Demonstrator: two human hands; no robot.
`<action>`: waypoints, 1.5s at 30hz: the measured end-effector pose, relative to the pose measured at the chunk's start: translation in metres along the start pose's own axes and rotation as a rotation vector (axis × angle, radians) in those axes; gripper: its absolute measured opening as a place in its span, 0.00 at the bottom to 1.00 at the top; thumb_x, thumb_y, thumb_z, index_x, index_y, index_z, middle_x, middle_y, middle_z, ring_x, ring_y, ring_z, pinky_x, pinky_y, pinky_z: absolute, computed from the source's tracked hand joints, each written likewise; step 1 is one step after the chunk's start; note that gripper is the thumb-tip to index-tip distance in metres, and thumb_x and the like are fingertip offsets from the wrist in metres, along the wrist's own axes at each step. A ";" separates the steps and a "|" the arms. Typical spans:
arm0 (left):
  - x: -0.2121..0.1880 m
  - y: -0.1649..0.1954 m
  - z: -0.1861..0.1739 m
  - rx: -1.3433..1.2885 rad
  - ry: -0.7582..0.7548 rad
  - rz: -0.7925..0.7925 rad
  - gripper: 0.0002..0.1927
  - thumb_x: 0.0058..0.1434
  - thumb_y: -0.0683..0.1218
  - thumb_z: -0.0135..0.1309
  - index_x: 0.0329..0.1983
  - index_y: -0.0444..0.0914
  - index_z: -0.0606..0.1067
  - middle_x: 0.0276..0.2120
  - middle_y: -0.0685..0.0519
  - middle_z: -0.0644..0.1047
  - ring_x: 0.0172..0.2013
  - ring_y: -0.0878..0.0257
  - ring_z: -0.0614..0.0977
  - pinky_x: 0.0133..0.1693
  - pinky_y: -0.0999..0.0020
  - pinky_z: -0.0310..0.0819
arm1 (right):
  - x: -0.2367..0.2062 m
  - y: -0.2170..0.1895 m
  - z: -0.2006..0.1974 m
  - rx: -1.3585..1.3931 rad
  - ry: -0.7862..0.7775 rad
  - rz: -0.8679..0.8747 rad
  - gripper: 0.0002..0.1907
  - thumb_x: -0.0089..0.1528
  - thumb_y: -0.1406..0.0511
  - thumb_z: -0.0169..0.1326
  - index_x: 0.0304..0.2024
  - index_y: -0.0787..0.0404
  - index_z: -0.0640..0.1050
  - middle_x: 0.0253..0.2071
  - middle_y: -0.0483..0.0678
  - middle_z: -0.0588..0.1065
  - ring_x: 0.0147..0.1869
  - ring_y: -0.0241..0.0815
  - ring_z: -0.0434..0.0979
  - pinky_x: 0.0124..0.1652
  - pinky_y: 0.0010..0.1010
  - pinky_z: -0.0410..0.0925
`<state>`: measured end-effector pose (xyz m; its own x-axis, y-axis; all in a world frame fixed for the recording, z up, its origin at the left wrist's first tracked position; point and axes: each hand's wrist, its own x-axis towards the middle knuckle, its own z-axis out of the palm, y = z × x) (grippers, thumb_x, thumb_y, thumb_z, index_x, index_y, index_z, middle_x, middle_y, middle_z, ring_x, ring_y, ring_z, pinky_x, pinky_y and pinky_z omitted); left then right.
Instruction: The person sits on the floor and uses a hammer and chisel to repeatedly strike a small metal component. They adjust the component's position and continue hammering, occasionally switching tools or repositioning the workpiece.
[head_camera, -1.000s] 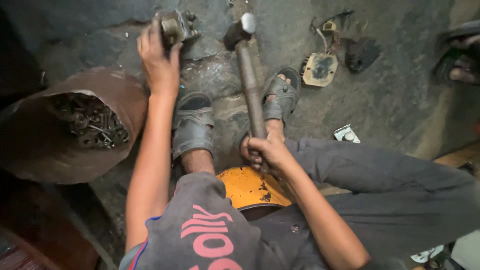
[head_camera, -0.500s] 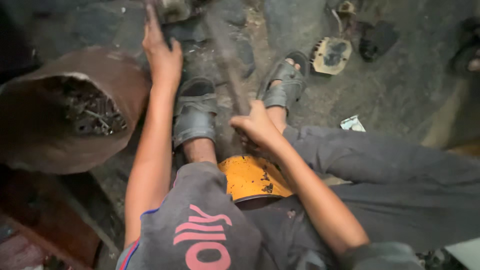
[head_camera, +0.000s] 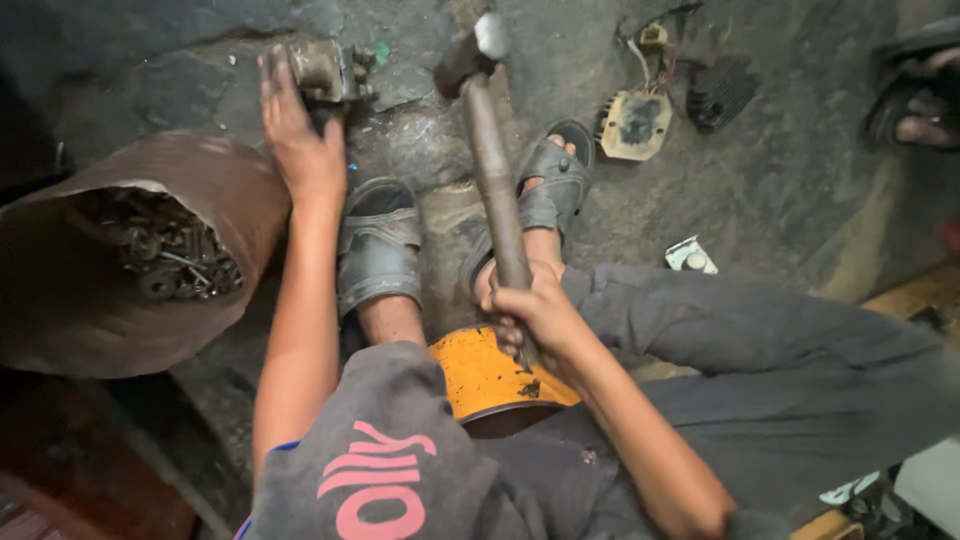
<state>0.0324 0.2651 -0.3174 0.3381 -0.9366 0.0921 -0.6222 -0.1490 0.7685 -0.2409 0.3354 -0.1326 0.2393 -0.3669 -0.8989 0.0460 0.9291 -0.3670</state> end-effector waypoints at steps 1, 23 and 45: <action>-0.001 -0.001 0.000 -0.025 0.007 -0.002 0.47 0.64 0.34 0.62 0.82 0.40 0.53 0.79 0.44 0.58 0.79 0.43 0.57 0.79 0.54 0.49 | -0.009 -0.006 0.001 0.007 -0.024 -0.024 0.08 0.54 0.73 0.54 0.33 0.59 0.70 0.14 0.43 0.62 0.12 0.33 0.60 0.14 0.28 0.60; 0.007 0.031 -0.016 0.057 0.024 0.039 0.63 0.56 0.45 0.77 0.83 0.43 0.44 0.79 0.41 0.44 0.78 0.38 0.52 0.76 0.51 0.52 | 0.047 0.012 -0.017 -0.139 -0.067 0.070 0.09 0.59 0.67 0.53 0.26 0.66 0.73 0.17 0.45 0.65 0.15 0.37 0.65 0.17 0.31 0.61; 0.073 0.009 0.016 -0.916 0.094 -0.992 0.35 0.67 0.68 0.42 0.45 0.31 0.74 0.25 0.47 0.77 0.24 0.54 0.83 0.22 0.61 0.80 | 0.049 0.001 -0.039 0.009 0.051 0.064 0.07 0.57 0.71 0.54 0.31 0.61 0.67 0.17 0.45 0.64 0.14 0.35 0.62 0.15 0.31 0.60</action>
<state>0.0404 0.1907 -0.3142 0.4360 -0.5285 -0.7285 0.5875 -0.4461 0.6752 -0.2666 0.3161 -0.1862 0.1922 -0.3088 -0.9315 0.0407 0.9509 -0.3069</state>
